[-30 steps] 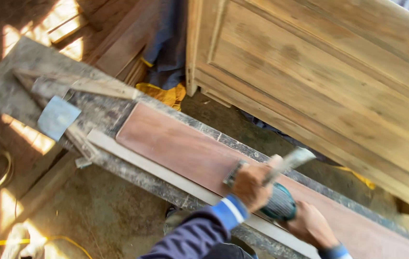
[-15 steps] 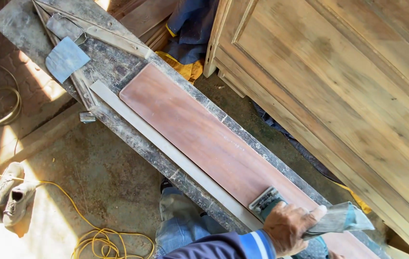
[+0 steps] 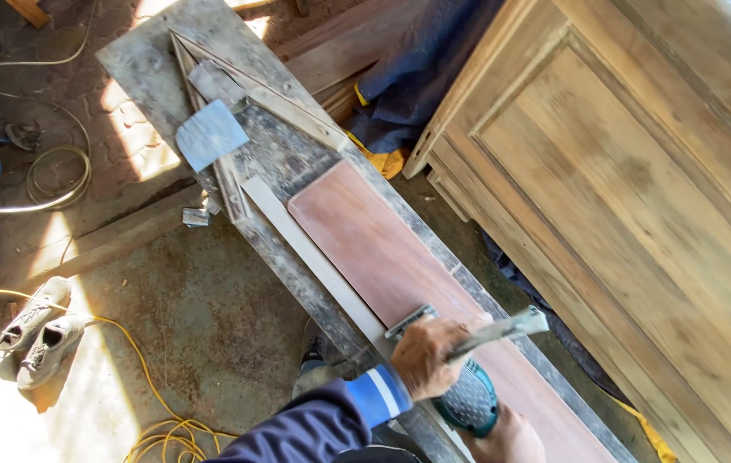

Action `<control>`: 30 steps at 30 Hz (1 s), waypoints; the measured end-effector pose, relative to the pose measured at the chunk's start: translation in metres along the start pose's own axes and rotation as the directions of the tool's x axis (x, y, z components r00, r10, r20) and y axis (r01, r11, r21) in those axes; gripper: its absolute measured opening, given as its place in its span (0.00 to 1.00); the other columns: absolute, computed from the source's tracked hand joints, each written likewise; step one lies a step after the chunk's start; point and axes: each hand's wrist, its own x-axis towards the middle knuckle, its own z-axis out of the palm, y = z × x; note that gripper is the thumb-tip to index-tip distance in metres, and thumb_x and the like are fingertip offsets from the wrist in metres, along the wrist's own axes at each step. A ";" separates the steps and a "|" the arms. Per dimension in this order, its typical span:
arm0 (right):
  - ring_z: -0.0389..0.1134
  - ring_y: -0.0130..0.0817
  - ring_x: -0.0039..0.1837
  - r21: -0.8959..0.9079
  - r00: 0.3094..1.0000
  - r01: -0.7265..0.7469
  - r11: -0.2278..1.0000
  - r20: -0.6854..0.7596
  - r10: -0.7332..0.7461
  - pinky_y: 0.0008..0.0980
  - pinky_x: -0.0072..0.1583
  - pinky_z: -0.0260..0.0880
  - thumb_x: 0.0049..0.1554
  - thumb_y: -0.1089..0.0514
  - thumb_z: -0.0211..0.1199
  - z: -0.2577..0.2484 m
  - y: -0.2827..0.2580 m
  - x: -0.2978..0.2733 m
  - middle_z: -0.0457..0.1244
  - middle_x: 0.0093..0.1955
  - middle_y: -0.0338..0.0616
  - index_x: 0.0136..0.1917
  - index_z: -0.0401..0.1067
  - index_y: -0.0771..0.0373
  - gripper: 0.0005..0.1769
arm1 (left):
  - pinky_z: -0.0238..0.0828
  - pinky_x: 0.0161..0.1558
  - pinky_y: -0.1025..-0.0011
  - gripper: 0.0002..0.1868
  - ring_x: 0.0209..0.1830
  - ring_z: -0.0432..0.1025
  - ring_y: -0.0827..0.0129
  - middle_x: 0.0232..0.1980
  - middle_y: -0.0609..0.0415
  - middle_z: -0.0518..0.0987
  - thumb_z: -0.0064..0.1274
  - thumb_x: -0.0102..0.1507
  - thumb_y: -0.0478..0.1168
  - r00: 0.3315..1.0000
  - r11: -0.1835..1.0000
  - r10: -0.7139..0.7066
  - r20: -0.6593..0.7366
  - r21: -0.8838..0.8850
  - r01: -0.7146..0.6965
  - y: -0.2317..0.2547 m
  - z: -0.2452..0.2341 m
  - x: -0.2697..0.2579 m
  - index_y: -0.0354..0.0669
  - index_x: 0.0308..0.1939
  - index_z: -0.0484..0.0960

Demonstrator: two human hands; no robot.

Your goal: Sand a long wooden board using an orbital power sander and manual sandpaper.

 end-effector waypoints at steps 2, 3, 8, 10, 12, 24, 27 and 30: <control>0.77 0.48 0.51 0.002 1.000 0.005 1.000 -0.009 -0.005 0.45 0.56 0.76 0.41 0.45 0.76 -0.036 -0.063 0.026 0.74 0.43 0.51 0.52 0.79 0.53 0.26 | 0.72 0.31 0.68 0.21 0.28 0.73 0.71 0.36 0.51 0.81 0.49 0.72 0.35 0.999 0.999 -0.030 -0.019 -0.021 0.030 -0.022 -0.029 0.008 0.46 0.70 0.74; 0.77 0.48 0.51 0.004 1.000 0.006 1.000 -0.013 -0.006 0.45 0.56 0.76 0.41 0.45 0.75 -0.047 -0.102 0.031 0.74 0.43 0.51 0.52 0.78 0.52 0.26 | 0.72 0.29 0.69 0.20 0.27 0.72 0.71 0.34 0.52 0.81 0.48 0.72 0.35 0.998 0.997 -0.059 -0.032 -0.044 0.058 -0.033 -0.043 0.011 0.45 0.68 0.75; 0.78 0.48 0.44 0.003 0.994 0.096 0.995 -0.055 -0.095 0.44 0.51 0.78 0.43 0.47 0.73 -0.057 -0.197 0.052 0.73 0.38 0.54 0.49 0.78 0.60 0.22 | 0.69 0.29 0.68 0.12 0.23 0.70 0.73 0.31 0.55 0.80 0.50 0.73 0.37 0.993 0.992 -0.116 -0.020 0.041 0.117 -0.102 -0.101 0.019 0.49 0.60 0.79; 0.78 0.47 0.41 0.011 0.990 0.130 0.991 -0.064 -0.129 0.43 0.49 0.79 0.44 0.48 0.72 -0.054 -0.228 0.067 0.73 0.37 0.54 0.48 0.78 0.61 0.22 | 0.70 0.32 0.68 0.08 0.24 0.70 0.74 0.31 0.56 0.79 0.50 0.73 0.38 0.993 0.991 -0.113 -0.035 0.073 0.115 -0.120 -0.136 0.030 0.50 0.56 0.80; 0.78 0.46 0.39 0.011 0.977 0.193 0.981 -0.092 -0.191 0.42 0.47 0.79 0.45 0.48 0.72 -0.048 -0.256 0.082 0.73 0.37 0.55 0.49 0.77 0.63 0.23 | 0.71 0.31 0.68 0.17 0.26 0.71 0.71 0.36 0.53 0.81 0.47 0.71 0.35 0.986 0.989 0.060 -0.153 0.142 -0.038 -0.130 -0.176 0.046 0.46 0.63 0.78; 0.76 0.50 0.41 -0.029 0.957 0.276 0.961 -0.085 -0.278 0.45 0.50 0.77 0.44 0.48 0.74 -0.073 -0.424 0.148 0.71 0.40 0.61 0.48 0.78 0.69 0.25 | 0.83 0.40 0.67 0.20 0.37 0.80 0.58 0.48 0.43 0.84 0.42 0.70 0.30 0.978 0.922 0.151 -0.146 0.377 -0.087 -0.262 -0.284 0.095 0.42 0.66 0.75; 0.75 0.52 0.43 -0.036 0.946 0.310 0.950 -0.088 -0.312 0.47 0.50 0.75 0.43 0.47 0.74 -0.078 -0.418 0.145 0.71 0.40 0.61 0.47 0.78 0.68 0.26 | 0.82 0.42 0.64 0.18 0.38 0.80 0.56 0.49 0.45 0.84 0.45 0.72 0.33 0.981 0.970 0.033 -0.193 0.244 0.016 -0.253 -0.282 0.096 0.44 0.66 0.73; 0.75 0.51 0.43 -0.012 0.952 0.298 0.955 -0.065 -0.298 0.47 0.50 0.75 0.42 0.46 0.74 -0.076 -0.382 0.132 0.71 0.40 0.60 0.48 0.77 0.67 0.26 | 0.83 0.46 0.68 0.14 0.41 0.81 0.65 0.48 0.52 0.84 0.47 0.74 0.36 0.983 0.985 0.010 -0.186 0.169 0.022 -0.245 -0.239 0.078 0.52 0.64 0.73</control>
